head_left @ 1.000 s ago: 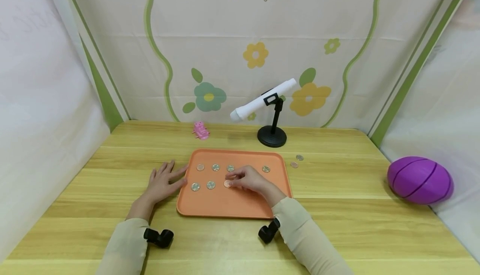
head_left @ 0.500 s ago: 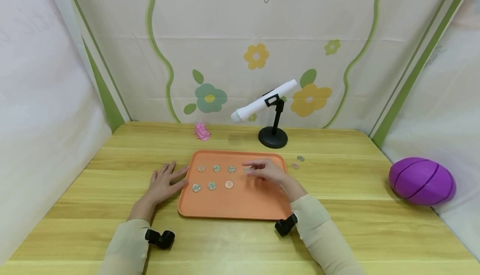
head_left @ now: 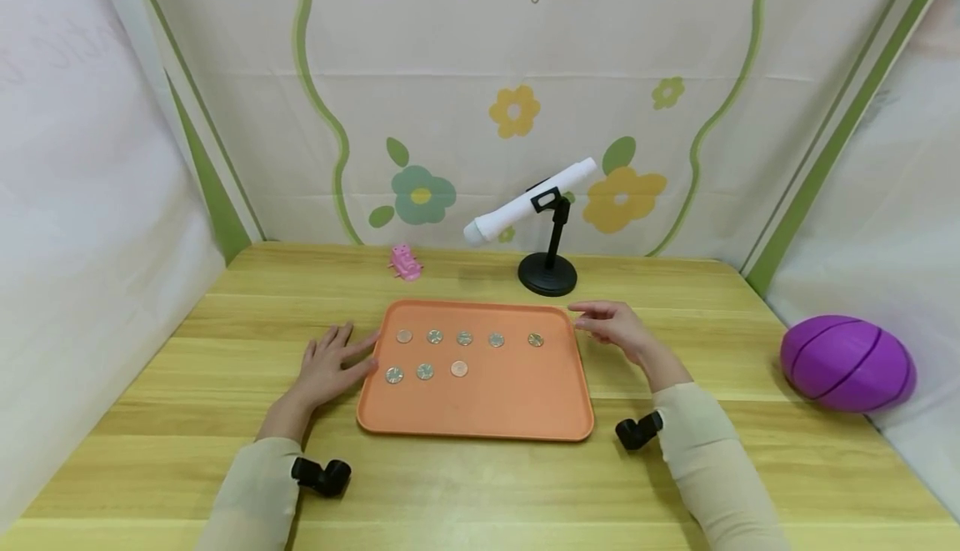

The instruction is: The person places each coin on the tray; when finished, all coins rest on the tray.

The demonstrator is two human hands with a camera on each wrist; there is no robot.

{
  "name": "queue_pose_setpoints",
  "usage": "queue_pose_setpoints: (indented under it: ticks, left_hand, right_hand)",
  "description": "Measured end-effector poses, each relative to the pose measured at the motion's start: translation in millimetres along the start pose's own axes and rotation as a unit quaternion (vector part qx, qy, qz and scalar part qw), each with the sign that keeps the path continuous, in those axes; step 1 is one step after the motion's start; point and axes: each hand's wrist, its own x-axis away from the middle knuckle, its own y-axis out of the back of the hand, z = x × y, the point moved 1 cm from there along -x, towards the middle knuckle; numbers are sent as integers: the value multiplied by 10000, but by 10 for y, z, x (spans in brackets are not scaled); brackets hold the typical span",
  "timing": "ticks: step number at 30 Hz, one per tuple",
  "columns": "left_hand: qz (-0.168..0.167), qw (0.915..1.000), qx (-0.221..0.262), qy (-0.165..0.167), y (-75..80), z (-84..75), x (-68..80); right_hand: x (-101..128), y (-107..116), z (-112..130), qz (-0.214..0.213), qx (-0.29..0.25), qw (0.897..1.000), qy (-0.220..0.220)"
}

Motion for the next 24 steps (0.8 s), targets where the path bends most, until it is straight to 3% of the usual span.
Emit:
queue_pose_setpoints:
  ticks: [9, 18, 24]
  left_hand:
    - [1, 10000, -18, -40, 7, -9, -2]
    - [6, 10000, -30, 12, 6, -16, -6]
    - [18, 10000, -44, 43, 2, -12, -6]
  right_hand:
    - [7, 301, -240, -439, 207, 9984, -280]
    - [-16, 352, -404, -782, 460, 9946, -499]
    - [-41, 342, -501, -927, 615, 9930, -407]
